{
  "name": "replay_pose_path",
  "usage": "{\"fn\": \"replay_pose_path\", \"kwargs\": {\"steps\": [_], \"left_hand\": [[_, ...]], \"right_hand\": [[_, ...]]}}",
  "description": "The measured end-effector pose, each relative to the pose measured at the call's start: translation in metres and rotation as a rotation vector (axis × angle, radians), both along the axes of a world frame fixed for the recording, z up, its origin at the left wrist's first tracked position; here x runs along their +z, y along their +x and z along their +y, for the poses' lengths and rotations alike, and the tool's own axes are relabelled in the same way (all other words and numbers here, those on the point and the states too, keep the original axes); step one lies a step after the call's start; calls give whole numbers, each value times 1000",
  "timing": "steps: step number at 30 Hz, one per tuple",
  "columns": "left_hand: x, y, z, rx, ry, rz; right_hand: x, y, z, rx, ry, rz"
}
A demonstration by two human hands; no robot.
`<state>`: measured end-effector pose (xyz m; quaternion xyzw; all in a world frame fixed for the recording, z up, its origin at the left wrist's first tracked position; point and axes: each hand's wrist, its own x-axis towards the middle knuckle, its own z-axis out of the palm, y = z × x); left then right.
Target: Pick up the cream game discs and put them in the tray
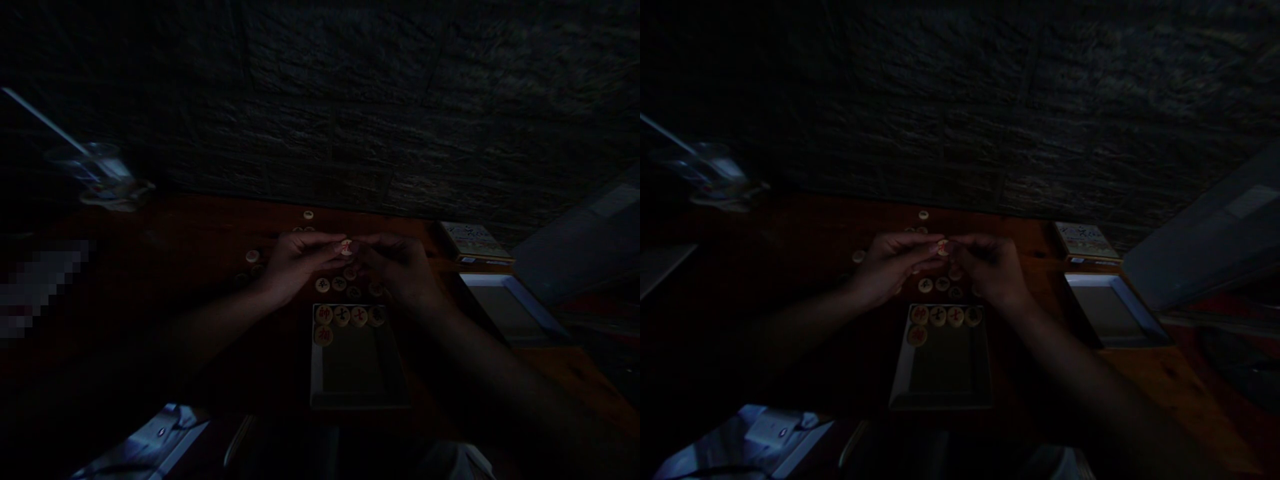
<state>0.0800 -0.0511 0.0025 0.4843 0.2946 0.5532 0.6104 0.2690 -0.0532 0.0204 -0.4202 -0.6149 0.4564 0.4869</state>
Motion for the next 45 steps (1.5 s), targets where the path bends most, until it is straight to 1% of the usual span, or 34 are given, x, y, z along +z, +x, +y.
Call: {"fn": "replay_pose_path", "kwargs": {"steps": [3,6,9,12,14,17,21,26,30,32,35,37,40,42,45], "left_hand": [[1,1,-1,-23,-37,-8],[1,2,-1,-48,-79,-63],[2,1,0,-47,-103,-93],[3,0,1,-54,-111,-85],[5,-1,0,-61,-123,-76],[6,0,-1,-86,-147,-79],[6,1,-1,-142,-185,-117],[8,1,-1,-188,-195,-93],[11,1,-3,-155,-174,-72],[13,1,-3,-137,-184,-78],[13,1,-3,-148,-205,-110],[13,1,-2,-187,-228,-113],[12,-1,-2,-264,-268,-50],[13,-2,-2,-294,-269,-12],[13,-3,-3,-286,-246,2]], "right_hand": [[1,-1,-2,-17,1,-9],[1,-3,-3,-24,37,-12],[-1,-2,-4,-31,141,-83],[-2,1,-5,-28,295,-223],[-2,3,-5,-23,367,-303],[-2,4,-6,-37,409,-361],[-1,2,-8,-53,474,-355],[1,1,-10,-26,467,-343],[0,2,-11,-12,407,-341],[0,2,-11,8,404,-333],[2,2,-11,18,444,-329],[3,3,-12,12,503,-343],[6,4,-12,6,584,-378],[6,4,-12,3,593,-390],[5,4,-11,21,561,-386]]}}
